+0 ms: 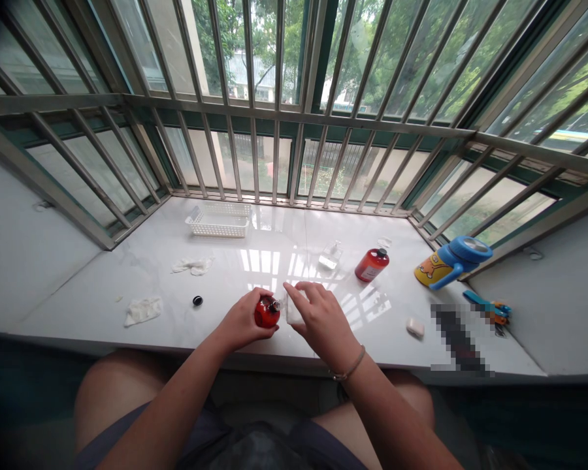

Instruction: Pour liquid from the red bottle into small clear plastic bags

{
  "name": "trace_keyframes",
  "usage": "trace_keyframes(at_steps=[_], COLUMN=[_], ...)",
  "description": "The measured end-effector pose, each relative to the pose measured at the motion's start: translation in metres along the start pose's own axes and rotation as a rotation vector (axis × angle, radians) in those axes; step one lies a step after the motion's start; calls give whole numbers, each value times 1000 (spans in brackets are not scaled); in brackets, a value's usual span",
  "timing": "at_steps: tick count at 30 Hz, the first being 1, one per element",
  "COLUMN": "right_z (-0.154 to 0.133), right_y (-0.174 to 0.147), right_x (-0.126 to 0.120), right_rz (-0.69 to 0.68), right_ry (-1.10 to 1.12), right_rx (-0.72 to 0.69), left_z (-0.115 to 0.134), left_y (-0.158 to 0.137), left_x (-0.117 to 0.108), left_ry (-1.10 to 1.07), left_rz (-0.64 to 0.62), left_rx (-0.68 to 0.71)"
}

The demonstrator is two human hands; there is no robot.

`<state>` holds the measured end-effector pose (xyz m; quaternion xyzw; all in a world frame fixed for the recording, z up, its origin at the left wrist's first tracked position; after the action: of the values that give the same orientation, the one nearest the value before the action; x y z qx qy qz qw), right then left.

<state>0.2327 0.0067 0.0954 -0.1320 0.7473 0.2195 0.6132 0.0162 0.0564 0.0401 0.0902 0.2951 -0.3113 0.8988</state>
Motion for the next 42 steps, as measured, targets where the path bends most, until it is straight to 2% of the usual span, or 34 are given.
trace_keyframes(at_steps=[42], right_z=[-3], right_y=[1], right_x=[-3], right_rz=[57], right_ry=[-106], right_rx=[-20], left_z=[-4], left_y=[-1], left_x=[-3], left_ry=[-44], left_rz=[-12], left_rx=[-35])
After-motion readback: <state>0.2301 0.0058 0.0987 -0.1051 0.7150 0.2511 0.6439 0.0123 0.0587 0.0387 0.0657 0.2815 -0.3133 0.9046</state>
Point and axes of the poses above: each hand's wrist, its own y-axis towards the middle knuckle, its own x-axis out of the palm, z = x × y, the point moved 3 cm from there along y, towards the middle knuckle, and after that the axes turned 14 degrees about -z, right-handed, at the moved point
